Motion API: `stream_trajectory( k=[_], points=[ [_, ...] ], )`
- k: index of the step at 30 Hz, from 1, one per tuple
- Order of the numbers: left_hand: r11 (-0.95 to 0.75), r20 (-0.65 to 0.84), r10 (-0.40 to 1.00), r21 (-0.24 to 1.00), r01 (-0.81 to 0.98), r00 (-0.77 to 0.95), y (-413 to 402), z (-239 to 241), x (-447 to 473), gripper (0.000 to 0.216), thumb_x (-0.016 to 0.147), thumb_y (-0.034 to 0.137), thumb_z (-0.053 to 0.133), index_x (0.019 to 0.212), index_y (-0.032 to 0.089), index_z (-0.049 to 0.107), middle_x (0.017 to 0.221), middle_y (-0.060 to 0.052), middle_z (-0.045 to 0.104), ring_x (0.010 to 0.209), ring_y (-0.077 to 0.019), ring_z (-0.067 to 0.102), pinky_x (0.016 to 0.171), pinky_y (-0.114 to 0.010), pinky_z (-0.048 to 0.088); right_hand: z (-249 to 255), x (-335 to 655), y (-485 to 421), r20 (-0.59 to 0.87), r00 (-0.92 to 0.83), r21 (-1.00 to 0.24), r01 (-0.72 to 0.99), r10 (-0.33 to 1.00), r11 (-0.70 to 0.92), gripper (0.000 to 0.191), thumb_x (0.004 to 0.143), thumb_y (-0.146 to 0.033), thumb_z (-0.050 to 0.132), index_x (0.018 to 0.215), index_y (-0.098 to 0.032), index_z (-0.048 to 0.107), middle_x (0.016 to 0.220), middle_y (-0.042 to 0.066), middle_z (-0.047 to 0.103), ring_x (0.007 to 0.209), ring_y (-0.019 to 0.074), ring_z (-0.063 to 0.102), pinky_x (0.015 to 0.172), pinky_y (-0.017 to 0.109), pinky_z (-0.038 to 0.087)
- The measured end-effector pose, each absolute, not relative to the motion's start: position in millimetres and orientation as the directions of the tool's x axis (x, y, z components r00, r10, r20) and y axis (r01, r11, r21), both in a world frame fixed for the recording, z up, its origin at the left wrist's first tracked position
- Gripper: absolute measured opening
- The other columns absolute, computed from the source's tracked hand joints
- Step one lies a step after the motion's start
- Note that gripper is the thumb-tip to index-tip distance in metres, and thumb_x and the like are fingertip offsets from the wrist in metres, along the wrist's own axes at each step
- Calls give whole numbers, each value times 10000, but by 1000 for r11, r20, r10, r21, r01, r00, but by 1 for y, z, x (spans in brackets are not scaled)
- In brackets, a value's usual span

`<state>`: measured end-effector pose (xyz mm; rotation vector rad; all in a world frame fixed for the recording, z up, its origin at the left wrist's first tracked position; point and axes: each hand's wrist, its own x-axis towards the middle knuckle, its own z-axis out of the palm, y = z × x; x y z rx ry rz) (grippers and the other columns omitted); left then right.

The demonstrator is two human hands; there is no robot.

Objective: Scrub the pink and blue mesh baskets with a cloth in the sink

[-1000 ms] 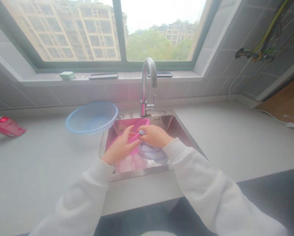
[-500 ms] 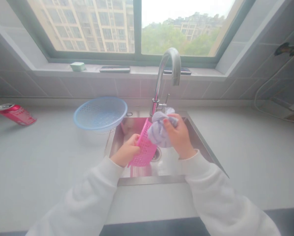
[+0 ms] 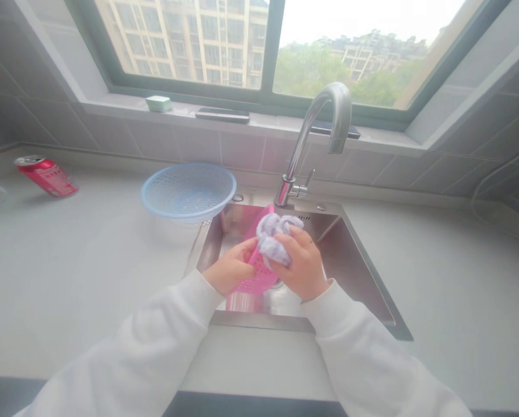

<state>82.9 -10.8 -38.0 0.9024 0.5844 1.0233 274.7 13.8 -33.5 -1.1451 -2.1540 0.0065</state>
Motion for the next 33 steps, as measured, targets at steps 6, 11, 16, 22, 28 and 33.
stream_trajectory(
  k=[6, 11, 16, 22, 28, 33],
  points=[
    [143, 27, 926, 898, -416, 377, -12, -30, 79, 649, 594, 117, 869, 1232, 175, 765, 1282, -134, 765, 1209, -357, 694, 1004, -424, 553, -28, 263, 3, 568, -489, -270, 649, 662, 711, 194, 891, -456, 683, 949, -311, 797, 1089, 85, 736, 1030, 274, 667, 985, 406, 526],
    [204, 25, 821, 920, -334, 571, -20, -29, 81, 921, 551, -3, 621, 1438, 243, 662, 1262, -90, 774, 1163, -314, 717, 945, -386, 552, -13, 287, 37, 592, -73, -562, 676, 802, 476, 285, 909, -386, 539, 1038, -228, 738, 1087, 110, 730, 1087, 289, 670, 994, 437, 544],
    [169, 41, 876, 907, -385, 481, -19, -31, 85, 801, 557, 26, 674, 1342, 181, 715, 1229, -112, 782, 1133, -328, 724, 935, -380, 554, -15, 281, 20, 636, -251, -410, 692, 730, 595, 280, 853, -410, 606, 1004, -245, 773, 1146, 118, 735, 1105, 307, 670, 1011, 448, 534],
    [140, 57, 864, 927, -348, 501, -19, -30, 79, 773, 578, 12, 696, 1327, 198, 726, 1257, -97, 772, 1242, -349, 679, 996, -396, 543, -20, 279, 15, 642, -321, -396, 638, 696, 660, 227, 833, -434, 643, 923, -278, 782, 1093, 91, 746, 1025, 280, 681, 980, 426, 538],
    [211, 15, 802, 928, -306, 597, -30, -30, 79, 854, 689, 51, 726, 1500, 287, 603, 1360, -102, 734, 1273, -357, 675, 1018, -460, 555, -37, 309, 65, 240, 299, -951, 264, 924, 162, 431, 806, -519, 676, 1082, -193, 726, 1070, 94, 762, 1028, 273, 704, 986, 447, 547],
    [187, 71, 880, 857, -481, 469, -27, -27, 79, 1053, 674, 187, 900, 1601, 345, 426, 1505, -141, 636, 1347, -396, 637, 1063, -533, 562, -49, 308, 67, -38, 379, -993, -117, 925, 7, 471, 714, -502, 723, 1065, -188, 715, 934, 45, 755, 883, 245, 720, 793, 372, 587]
  ],
)
